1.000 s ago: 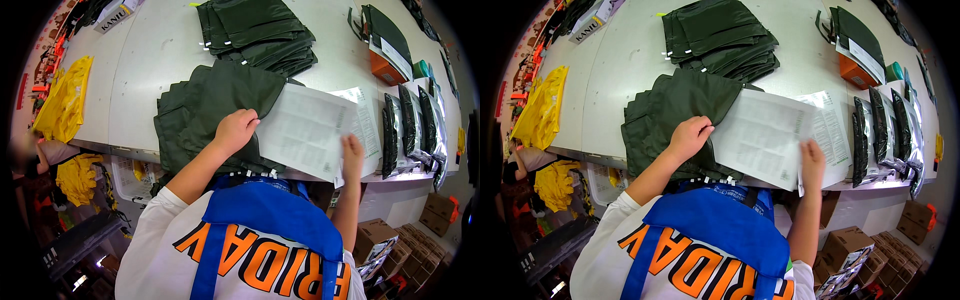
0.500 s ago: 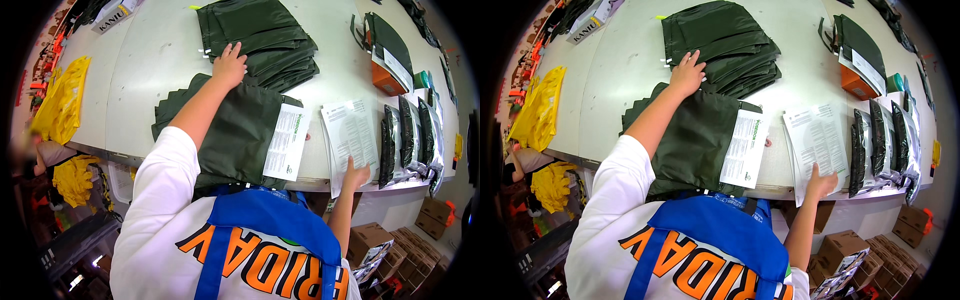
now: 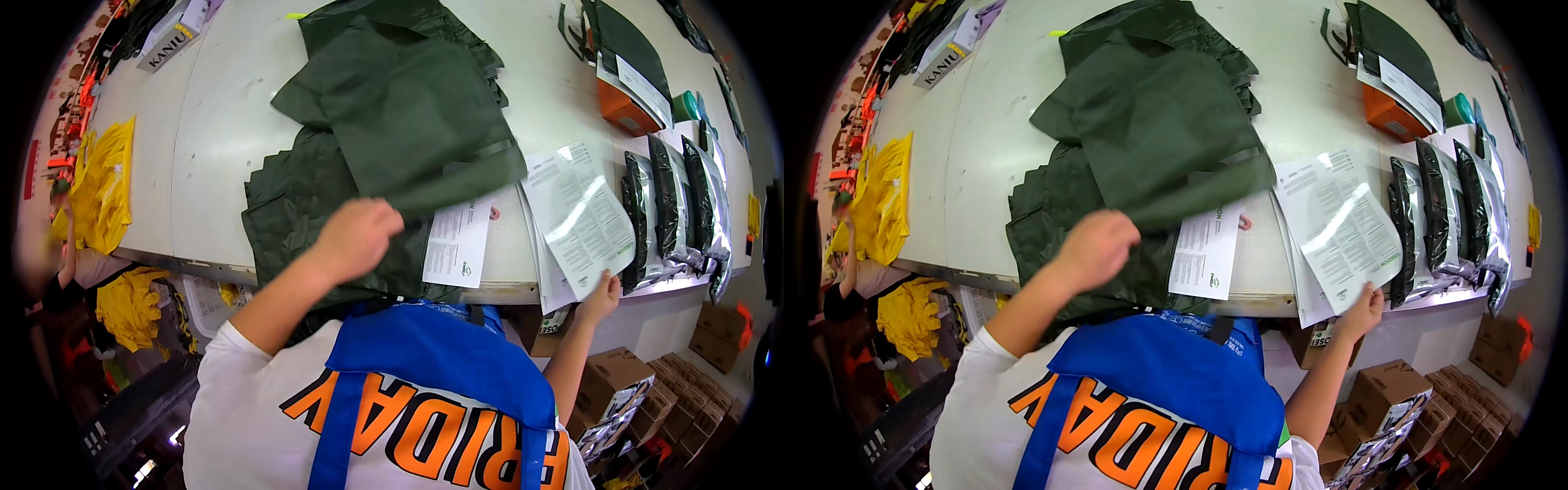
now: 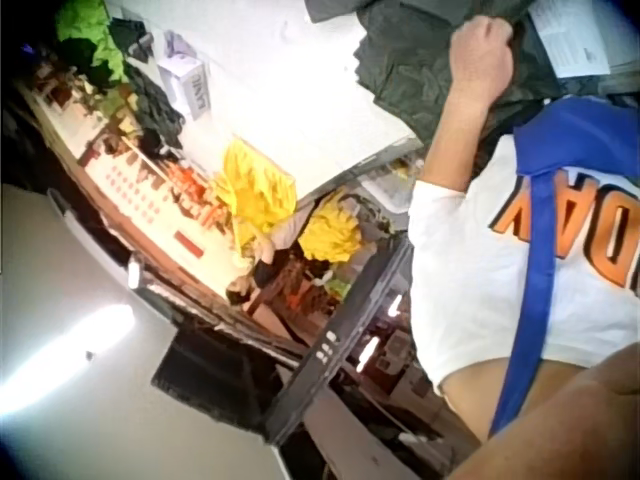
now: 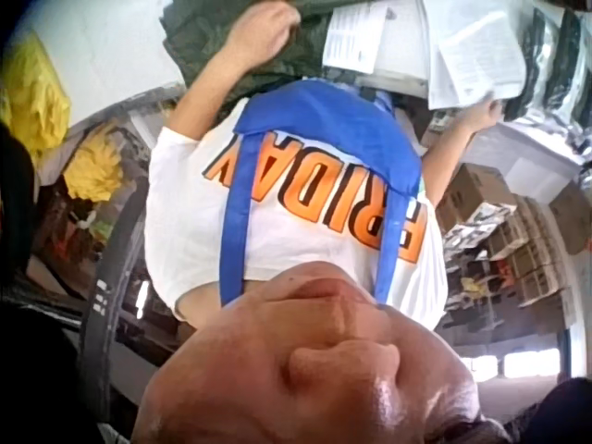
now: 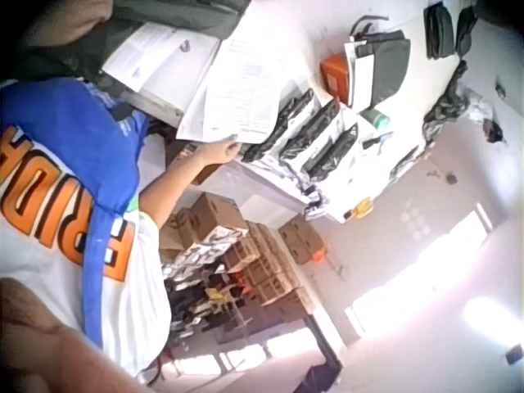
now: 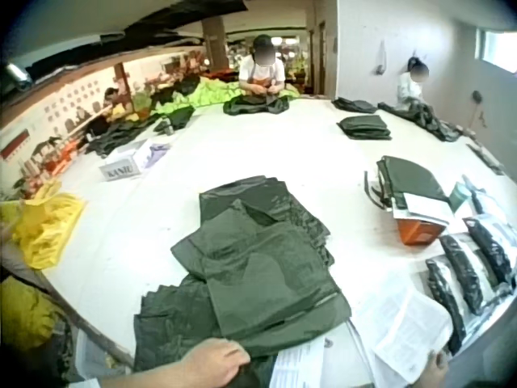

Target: The person repeatedly picks folded green garments from a stack, places a white paper insert into each, and sets the assembled units aside. The person also handles plastic-wrapped items and stacks them on the table.

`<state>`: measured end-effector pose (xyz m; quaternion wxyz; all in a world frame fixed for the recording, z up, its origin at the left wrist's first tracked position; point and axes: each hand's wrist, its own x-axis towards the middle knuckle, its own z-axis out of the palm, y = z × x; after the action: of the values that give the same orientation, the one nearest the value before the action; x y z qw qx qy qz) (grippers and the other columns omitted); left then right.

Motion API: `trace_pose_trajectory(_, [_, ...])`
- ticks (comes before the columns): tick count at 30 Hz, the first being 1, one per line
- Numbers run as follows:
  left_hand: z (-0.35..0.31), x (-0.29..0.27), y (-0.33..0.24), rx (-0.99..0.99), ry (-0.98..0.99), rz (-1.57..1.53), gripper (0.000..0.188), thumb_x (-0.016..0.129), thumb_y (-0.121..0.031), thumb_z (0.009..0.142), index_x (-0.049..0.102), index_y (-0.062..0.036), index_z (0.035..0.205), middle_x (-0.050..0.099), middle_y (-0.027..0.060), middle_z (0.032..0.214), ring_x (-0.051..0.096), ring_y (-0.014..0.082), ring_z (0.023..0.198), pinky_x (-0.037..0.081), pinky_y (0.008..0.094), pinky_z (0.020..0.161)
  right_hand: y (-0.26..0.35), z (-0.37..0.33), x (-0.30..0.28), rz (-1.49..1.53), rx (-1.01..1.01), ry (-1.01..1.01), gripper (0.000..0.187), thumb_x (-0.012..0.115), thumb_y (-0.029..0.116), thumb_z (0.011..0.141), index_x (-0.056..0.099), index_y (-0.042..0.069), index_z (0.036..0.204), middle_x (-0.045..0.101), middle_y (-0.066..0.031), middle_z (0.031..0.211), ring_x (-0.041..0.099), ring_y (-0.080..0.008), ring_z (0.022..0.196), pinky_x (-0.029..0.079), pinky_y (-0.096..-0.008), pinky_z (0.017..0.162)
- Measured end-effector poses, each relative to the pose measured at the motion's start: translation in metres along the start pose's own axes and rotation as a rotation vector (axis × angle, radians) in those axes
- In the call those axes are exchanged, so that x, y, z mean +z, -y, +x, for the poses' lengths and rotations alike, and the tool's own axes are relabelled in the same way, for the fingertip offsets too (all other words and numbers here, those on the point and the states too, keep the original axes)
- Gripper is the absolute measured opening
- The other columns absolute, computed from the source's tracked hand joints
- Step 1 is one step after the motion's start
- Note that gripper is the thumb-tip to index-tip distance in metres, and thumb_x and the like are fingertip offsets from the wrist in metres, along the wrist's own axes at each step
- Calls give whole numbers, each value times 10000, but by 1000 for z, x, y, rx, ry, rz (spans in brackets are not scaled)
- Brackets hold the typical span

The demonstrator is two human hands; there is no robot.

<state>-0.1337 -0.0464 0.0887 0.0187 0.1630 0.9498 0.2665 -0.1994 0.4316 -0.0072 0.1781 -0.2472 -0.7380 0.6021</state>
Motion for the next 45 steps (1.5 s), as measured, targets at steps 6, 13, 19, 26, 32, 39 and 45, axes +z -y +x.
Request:
trace_pose_trajectory(6, [-13, 56, -23, -124, -149, -189, 328, 712, -209, 734, 581, -64, 997, 559, 105, 956, 549, 299, 929, 452, 401, 819, 53, -8, 10, 388, 62, 122, 169, 508, 117, 959, 554, -34, 1017, 644, -119, 946, 639, -176, 817, 537, -289, 704])
trace_pose_trajectory(13, [19, 96, -5, -237, -34, 59, 169, 660, -162, 768, 579, -82, 893, 579, 78, 888, 549, 279, 879, 476, 381, 753, 73, -28, 8, 272, 219, 436, 140, 537, 96, 941, 592, -28, 977, 666, -95, 888, 639, -129, 707, 524, -245, 633])
trace_pose_trajectory(19, [32, 63, -3, -367, -390, -299, 70, 581, -70, 807, 541, -13, 797, 585, 127, 744, 571, 281, 604, 449, 371, 558, 72, -26, -13, -15, 417, 657, 120, 577, 94, 914, 614, -20, 910, 658, -61, 799, 598, -79, 639, 475, -205, 581])
trace_pose_trajectory(26, [28, 18, -29, -384, -506, -368, 96, 610, -43, 806, 523, -5, 790, 540, 85, 699, 520, 179, 551, 431, 294, 530, 81, -21, -7, -37, 338, 627, 122, 596, 109, 901, 624, -10, 899, 654, -48, 774, 576, -65, 611, 459, -201, 562])
trace_pose_trajectory(32, [18, 14, -48, -320, -379, -325, 105, 614, -45, 802, 517, -13, 780, 540, 91, 722, 555, 193, 572, 449, 302, 537, 96, -24, 7, 71, 280, 530, 116, 595, 107, 902, 622, -5, 891, 657, -54, 785, 581, -59, 613, 457, -199, 548])
trace_pose_trajectory(39, [5, 44, -56, -317, -141, -337, 89, 606, -77, 800, 536, -23, 799, 571, 117, 757, 593, 248, 623, 476, 359, 583, 83, -73, 60, 24, 231, 611, 149, 573, 100, 910, 626, -22, 976, 636, -23, 862, 561, -68, 749, 444, -208, 683])
trace_pose_trajectory(45, [-7, 53, -52, -358, -77, -352, 76, 580, -99, 808, 543, -34, 801, 580, 119, 772, 599, 276, 680, 476, 382, 605, 72, -107, 117, -325, 238, 893, 163, 632, 169, 871, 626, 17, 928, 597, -13, 749, 497, -78, 655, 423, -258, 591])
